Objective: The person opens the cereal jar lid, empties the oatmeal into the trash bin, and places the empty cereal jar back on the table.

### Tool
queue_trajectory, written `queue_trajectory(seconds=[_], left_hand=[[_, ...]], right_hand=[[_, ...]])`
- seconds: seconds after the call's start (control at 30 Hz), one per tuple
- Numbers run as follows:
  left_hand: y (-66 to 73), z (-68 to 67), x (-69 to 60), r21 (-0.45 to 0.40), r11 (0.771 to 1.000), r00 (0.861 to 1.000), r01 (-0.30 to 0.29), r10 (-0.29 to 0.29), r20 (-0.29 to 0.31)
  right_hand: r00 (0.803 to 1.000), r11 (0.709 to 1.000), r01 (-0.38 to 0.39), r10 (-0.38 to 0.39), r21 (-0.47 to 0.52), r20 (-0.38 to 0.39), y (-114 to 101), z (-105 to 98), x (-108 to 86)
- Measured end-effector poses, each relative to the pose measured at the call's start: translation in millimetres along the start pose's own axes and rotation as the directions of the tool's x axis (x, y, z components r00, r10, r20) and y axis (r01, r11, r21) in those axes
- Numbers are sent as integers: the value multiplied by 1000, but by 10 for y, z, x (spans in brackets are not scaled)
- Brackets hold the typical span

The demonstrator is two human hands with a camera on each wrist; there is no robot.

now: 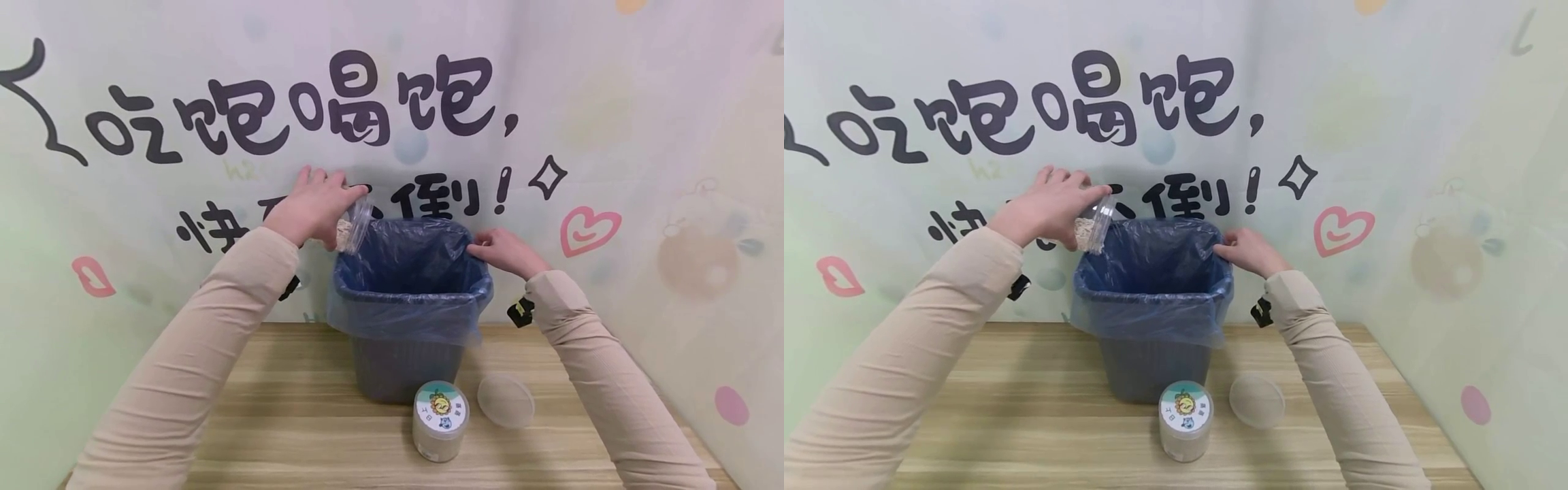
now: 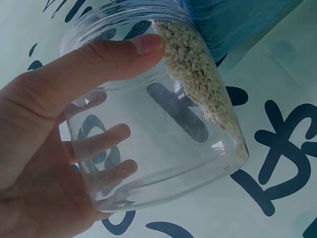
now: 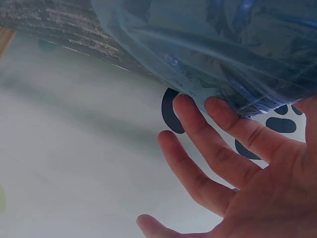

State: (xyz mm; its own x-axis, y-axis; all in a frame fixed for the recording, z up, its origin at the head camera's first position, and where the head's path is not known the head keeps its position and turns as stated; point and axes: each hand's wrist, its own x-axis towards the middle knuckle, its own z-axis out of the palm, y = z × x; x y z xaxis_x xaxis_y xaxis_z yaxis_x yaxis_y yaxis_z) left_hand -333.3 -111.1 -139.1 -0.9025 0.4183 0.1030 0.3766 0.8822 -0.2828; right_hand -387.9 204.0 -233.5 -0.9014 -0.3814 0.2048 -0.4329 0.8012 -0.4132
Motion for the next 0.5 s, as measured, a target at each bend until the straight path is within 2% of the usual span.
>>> queue_trajectory(seconds=[0.13, 0.5], left_hand=[[24, -18, 14, 31, 1000, 1000, 2, -3, 19], [156, -51, 61, 122, 992, 1000, 7, -10, 21]], right_hand=[[1000, 1000, -4, 4, -1, 9, -12, -7, -5], [1000, 1000, -5, 5, 9, 22, 16, -16, 12]])
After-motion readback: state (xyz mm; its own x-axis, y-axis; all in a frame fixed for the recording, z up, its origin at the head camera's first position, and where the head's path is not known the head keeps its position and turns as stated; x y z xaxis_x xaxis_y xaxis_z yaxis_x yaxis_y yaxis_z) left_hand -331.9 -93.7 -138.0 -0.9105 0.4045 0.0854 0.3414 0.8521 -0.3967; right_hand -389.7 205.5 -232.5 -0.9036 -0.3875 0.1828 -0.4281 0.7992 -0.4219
